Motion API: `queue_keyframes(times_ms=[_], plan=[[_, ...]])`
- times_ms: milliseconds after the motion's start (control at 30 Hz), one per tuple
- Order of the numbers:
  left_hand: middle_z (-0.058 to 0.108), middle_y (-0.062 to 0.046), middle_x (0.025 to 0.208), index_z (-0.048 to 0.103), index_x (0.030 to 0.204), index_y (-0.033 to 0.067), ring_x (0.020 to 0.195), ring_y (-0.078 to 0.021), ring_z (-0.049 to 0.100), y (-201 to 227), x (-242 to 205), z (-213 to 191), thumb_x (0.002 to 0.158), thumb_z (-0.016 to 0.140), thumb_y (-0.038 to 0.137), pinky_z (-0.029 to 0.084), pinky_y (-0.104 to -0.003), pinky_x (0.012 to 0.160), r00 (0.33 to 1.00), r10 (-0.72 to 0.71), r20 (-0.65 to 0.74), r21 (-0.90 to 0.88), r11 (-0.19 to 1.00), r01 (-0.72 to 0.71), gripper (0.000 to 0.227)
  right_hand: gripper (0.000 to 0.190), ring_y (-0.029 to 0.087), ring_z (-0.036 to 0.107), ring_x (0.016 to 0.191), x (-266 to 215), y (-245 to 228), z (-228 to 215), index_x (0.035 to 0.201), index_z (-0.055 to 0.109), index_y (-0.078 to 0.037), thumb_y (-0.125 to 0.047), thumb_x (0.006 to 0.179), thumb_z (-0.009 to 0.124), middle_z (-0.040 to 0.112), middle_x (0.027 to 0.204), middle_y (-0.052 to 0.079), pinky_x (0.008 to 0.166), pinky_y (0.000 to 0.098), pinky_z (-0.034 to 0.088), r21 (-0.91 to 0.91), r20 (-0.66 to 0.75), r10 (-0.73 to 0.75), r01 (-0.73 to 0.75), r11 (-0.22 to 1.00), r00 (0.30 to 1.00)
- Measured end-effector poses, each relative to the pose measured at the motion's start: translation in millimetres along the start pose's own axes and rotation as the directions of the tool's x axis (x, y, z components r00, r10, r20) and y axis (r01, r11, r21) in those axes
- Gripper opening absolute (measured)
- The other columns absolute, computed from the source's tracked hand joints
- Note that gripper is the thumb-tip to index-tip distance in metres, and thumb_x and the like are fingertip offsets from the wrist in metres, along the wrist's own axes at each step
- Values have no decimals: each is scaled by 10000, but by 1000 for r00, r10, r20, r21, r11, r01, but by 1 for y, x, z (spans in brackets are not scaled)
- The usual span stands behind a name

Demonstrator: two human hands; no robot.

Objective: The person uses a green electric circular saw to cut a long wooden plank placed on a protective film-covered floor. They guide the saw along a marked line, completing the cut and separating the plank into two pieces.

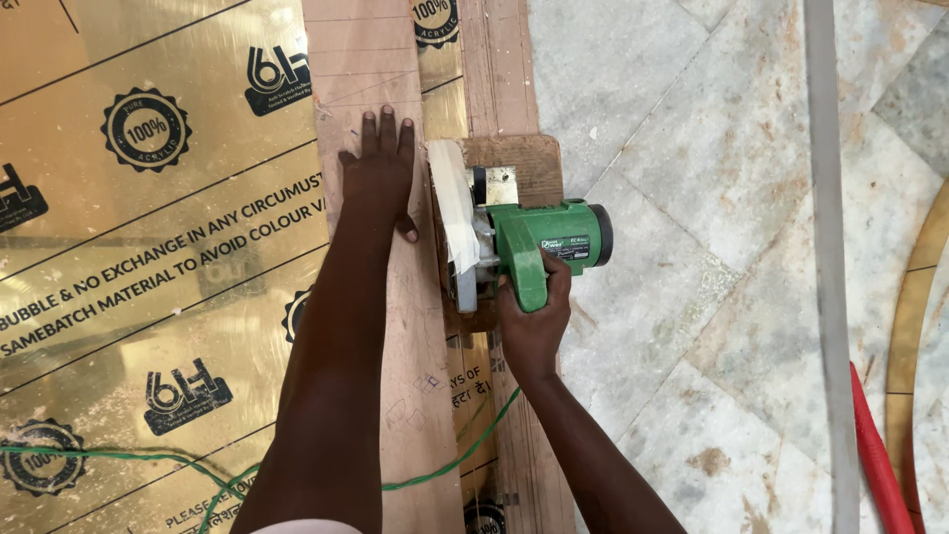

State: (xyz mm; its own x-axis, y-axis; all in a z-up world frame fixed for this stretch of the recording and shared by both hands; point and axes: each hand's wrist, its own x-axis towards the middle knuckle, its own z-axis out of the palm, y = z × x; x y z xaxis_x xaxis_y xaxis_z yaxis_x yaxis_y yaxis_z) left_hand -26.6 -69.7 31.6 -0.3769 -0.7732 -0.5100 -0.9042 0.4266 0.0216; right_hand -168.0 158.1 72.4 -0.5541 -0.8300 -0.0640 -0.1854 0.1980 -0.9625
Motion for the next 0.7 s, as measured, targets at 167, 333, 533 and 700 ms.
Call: queue_keyframes(times_ms=[167, 333, 533, 700], plan=[[-22, -193, 1722, 57, 1650, 84, 1579, -408, 22, -2, 2, 4, 421, 1062, 396, 384, -674, 1108, 1000, 8, -4, -2, 1000, -8, 1617, 470, 160, 613, 1054, 4, -1, 3, 1348, 492, -24, -9, 922, 690, 590, 1182, 92, 902, 314, 530, 8, -8, -6, 6, 1000, 1000], [-21, -204, 1720, 61, 1653, 73, 1573, -421, 25, 0, 3, 3, 414, 1063, 388, 384, -686, 1098, 1000, 5, -6, 8, 1000, -5, 1624, 461, 155, 618, 1033, 8, -3, 4, 1344, 490, -26, -16, 927, 685, 584, 1179, 87, 877, 311, 543, 8, -5, 40, -40, 999, 999], [-21, -205, 1720, 64, 1647, 67, 1575, -421, 21, -1, 1, 2, 408, 1062, 390, 386, -679, 1103, 1000, 8, -3, -6, 1000, -8, 1624, 467, 168, 613, 1060, 11, -3, 4, 1362, 490, -16, -17, 940, 690, 576, 1216, 104, 897, 319, 537, -31, 2, -21, 21, 999, 1000], [-24, -205, 1718, 46, 1649, 69, 1575, -420, 11, -2, 1, 0, 410, 1060, 399, 386, -669, 1106, 1000, 9, 9, -10, 1000, -9, 1635, 478, 161, 620, 1046, 14, -4, 5, 1369, 486, -25, -23, 934, 686, 581, 1207, 95, 882, 314, 546, -17, 13, 23, -22, 1000, 1000]])
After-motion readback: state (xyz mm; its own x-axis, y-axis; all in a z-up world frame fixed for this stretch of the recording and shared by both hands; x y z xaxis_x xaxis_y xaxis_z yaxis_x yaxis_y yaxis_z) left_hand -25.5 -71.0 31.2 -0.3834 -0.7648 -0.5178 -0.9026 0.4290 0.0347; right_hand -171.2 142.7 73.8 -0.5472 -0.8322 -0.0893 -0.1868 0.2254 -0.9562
